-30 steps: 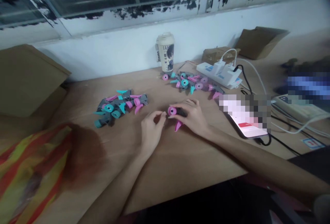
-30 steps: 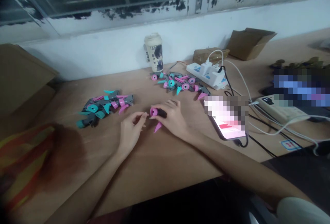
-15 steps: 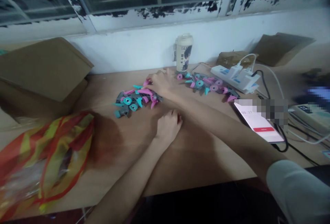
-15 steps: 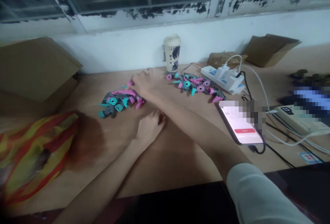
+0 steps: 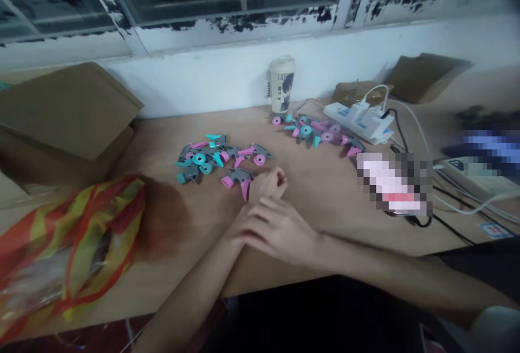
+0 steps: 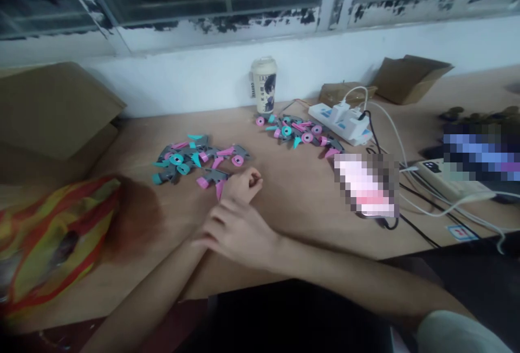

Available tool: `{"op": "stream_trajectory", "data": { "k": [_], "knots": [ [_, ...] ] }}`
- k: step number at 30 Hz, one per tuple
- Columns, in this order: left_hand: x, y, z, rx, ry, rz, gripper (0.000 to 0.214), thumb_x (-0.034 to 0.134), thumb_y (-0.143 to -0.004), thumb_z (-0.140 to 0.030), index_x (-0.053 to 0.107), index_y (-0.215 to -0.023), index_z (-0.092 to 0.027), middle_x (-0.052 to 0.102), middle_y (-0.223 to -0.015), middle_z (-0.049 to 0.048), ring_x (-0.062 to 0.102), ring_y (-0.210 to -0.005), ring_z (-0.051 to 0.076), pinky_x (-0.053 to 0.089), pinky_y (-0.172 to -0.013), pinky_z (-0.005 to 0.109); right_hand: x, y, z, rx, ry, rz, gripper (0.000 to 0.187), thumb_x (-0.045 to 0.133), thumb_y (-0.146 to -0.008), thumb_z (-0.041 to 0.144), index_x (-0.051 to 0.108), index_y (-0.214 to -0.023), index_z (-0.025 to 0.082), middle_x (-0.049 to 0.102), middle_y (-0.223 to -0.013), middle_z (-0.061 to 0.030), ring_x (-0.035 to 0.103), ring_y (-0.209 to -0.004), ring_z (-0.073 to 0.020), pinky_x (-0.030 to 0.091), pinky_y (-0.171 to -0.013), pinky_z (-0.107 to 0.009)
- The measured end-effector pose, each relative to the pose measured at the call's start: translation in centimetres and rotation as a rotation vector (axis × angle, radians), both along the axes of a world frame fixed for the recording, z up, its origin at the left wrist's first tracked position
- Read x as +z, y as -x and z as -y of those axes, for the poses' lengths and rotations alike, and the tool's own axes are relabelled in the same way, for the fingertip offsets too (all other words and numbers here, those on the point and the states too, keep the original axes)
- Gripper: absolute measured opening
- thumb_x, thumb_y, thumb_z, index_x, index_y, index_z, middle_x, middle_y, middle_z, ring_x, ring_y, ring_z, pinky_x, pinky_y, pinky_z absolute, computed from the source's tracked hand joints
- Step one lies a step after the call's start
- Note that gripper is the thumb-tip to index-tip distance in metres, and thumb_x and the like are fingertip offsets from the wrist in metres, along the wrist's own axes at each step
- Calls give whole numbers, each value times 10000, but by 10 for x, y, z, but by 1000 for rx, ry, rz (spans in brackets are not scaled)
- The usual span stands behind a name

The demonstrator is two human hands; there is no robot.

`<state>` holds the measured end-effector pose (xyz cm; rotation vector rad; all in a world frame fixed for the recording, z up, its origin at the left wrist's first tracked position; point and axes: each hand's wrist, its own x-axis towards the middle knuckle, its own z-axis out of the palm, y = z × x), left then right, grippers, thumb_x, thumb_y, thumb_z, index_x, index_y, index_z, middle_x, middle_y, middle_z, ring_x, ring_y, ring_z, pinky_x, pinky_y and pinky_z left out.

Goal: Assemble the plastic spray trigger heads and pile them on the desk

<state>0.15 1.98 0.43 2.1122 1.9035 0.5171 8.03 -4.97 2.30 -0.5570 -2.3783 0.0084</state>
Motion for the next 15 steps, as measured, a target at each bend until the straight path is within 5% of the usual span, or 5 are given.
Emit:
{"op": "stream_trajectory", "data": {
  "k": [4, 7, 12, 15],
  "knots": [
    [3, -11, -4, -74, -12, -36, 146, 498, -853, -287, 595, -948, -234, 678, -832, 10, 637, -774, 166, 465, -686, 257, -17, 1, 25, 55, -75, -65, 403, 482, -859, 509, 648, -892, 144, 659, -920, -40, 546, -863, -169, 441, -787, -295],
    [2, -18, -7, -69, -16, -66, 158, 490, -856, -293, 592, -956, -227, 682, -859, 29, 642, -797, 180, 463, -697, 264, -17, -7, 19, 80, -114, -84, 406, 463, -863, 525, 650, -870, 165, 665, -910, -23, 547, -838, -154, 446, -776, -283],
    [0, -25, -12, -33, -8, -95, 157, 502, -842, -297, 586, -957, -230, 686, -845, 30, 642, -799, 191, 457, -670, 263, -14, -28, 11, -73, -47, -133, 381, 473, -872, 480, 654, -863, 144, 669, -890, -47, 536, -843, -156, 446, -767, -282],
    [1, -26, -11, -31, -18, -103, 173, 477, -860, -305, 579, -975, -225, 683, -873, 37, 641, -809, 188, 454, -689, 269, -17, -27, 17, 11, -30, -116, 454, 458, -849, 548, 650, -876, 138, 661, -916, -59, 537, -862, -159, 440, -799, -293]
  ]
}}
